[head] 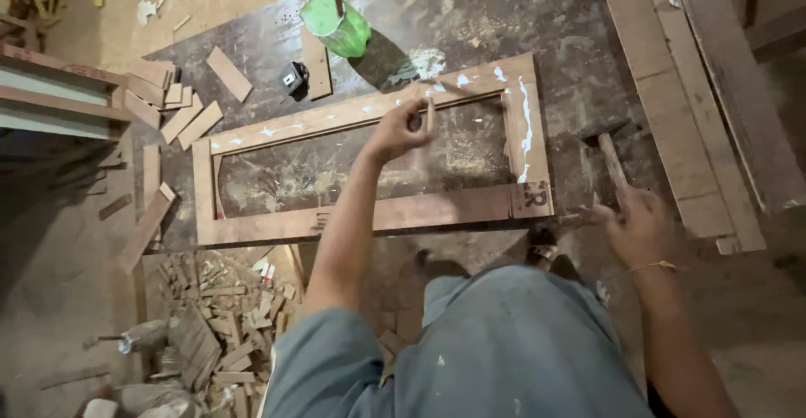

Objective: The person hammers nails into a wooden frame using a hammer. They repeatedly position nails and strike them to secure the frame pieces together.

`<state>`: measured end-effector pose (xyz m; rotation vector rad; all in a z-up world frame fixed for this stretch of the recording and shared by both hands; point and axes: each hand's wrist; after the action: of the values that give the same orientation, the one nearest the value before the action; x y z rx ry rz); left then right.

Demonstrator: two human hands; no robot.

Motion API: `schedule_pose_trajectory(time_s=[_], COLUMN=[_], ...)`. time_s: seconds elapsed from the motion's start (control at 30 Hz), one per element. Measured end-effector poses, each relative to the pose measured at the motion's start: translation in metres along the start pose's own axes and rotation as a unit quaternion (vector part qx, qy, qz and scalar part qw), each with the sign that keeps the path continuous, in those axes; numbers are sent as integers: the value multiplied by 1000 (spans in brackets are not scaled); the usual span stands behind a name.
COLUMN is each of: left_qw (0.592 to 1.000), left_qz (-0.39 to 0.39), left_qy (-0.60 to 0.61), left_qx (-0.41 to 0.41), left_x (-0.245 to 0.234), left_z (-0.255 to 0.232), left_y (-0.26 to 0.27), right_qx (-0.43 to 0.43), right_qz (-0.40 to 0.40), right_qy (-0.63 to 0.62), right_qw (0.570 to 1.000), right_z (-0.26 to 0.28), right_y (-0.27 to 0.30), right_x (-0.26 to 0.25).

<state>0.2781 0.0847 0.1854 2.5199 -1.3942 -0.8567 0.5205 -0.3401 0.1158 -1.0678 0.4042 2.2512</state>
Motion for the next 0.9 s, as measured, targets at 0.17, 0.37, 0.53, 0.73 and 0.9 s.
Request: schedule_pose_trajectory(time_s=[0.17, 0.37, 0.53, 0.73, 0.9], left_qw=[792, 724, 817, 987, 979], left_qz=[78, 86, 14, -117, -84], left_qy=[605, 680, 556, 17, -149], left_qx=[7, -79, -153, -111, -109], left_x=[57, 145, 181, 184, 154], left_z=[43, 84, 67, 15, -11], left_y=[17, -23, -44, -47, -59], right_qx=[59, 115, 171, 185, 13], right_qz=[191, 274, 114, 48, 15], right_qy=[-472, -598, -498, -399, -87], right_qw=[859, 744, 842, 897, 996], right_z=[73, 97, 69, 59, 58], right_y=[-28, -37, -62, -101, -114], right_x=[-1, 32, 61, 98, 108])
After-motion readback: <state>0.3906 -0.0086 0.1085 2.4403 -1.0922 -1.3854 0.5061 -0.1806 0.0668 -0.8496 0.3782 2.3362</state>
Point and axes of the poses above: each hand's wrist, its own y-axis away from the middle knuckle, its own x-axis out of the palm, z = x × y, and after that the axes turned 7 degrees about -x, right-handed
